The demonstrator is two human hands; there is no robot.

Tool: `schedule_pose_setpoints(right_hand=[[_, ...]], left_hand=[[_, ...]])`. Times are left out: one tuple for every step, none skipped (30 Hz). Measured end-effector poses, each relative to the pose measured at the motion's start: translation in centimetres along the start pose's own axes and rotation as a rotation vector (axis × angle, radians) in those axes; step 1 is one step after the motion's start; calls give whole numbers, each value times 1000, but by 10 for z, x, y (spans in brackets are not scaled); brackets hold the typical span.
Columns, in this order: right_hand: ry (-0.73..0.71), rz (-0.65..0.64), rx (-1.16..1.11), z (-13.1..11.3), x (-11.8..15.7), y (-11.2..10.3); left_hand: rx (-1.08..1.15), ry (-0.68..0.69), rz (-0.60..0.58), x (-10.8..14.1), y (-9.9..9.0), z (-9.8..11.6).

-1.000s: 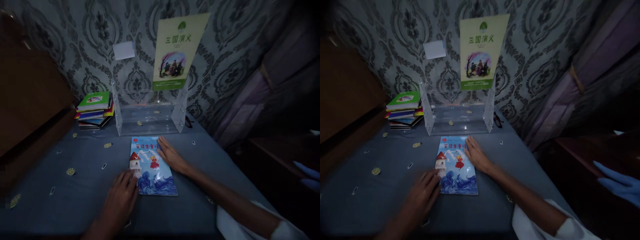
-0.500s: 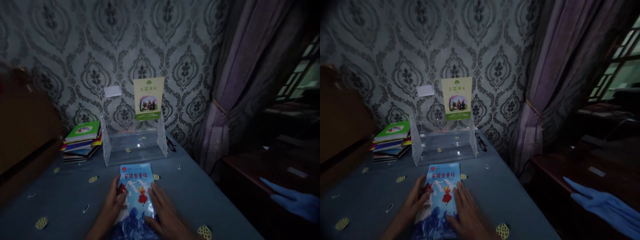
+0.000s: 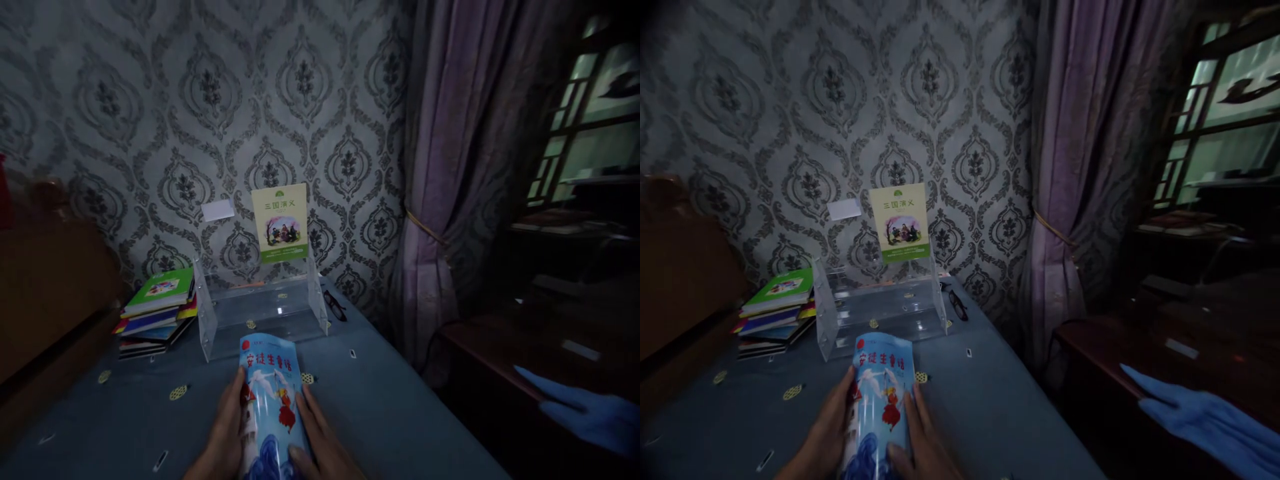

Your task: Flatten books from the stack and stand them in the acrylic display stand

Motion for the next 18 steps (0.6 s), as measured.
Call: schedule_pose_setpoints(right_hand=[[51,32,-72,-1,1,-8],[87,79,-157,-3,1,-17],[102,127,-264,-6,1,-26],[96,162,-397,-11,0,-34],[74,166,-545,-17,-3,-39],[50,138,-689,-24,-7,-42],[31,90,-812,-30,-12,-44],[16,42,-898,-36,-17,-47],[5,4,-945,-41,-21,-52],[-7,-12,-956,-44,-27,-60],[-35,-8,-948,-48,-32,-71],[-73,-2,-922,-53,-38,-84],[-103,3,-882,-58,-43,-97],[-143,11,-835,-65,-49,-112],[-194,45,-792,-73,-55,-129],[-238,85,-748,-81,-62,-148],[-274,111,-692,-91,-69,-164],[-287,144,-624,-99,-77,-180]], left_hand=[[18,27,-31,6,9,5],[22,68,-62,13,19,12],[24,112,-88,20,28,19],[23,157,-116,27,36,28],[17,204,-146,34,44,37],[4,247,-175,41,51,46],[-16,287,-208,47,59,54],[-40,325,-244,52,66,63],[-67,362,-279,56,73,72],[-97,397,-309,60,80,81],[-125,430,-333,63,87,91],[-146,466,-349,65,94,102],[-166,506,-362,68,101,114],[-181,550,-372,70,109,127],[-195,603,-383,73,118,143],[-210,656,-397,76,127,159],[-202,707,-402,79,136,177],[-194,750,-416,80,146,195]])
Point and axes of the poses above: each hand's wrist, its own x-axis away from the middle knuckle, its own y-axis out of the palm, z = x × y, the point moved 10 cm from there along -x, towards the middle knuckle, and after that the axes turned 5 degrees about z, right-handed, at the moved point
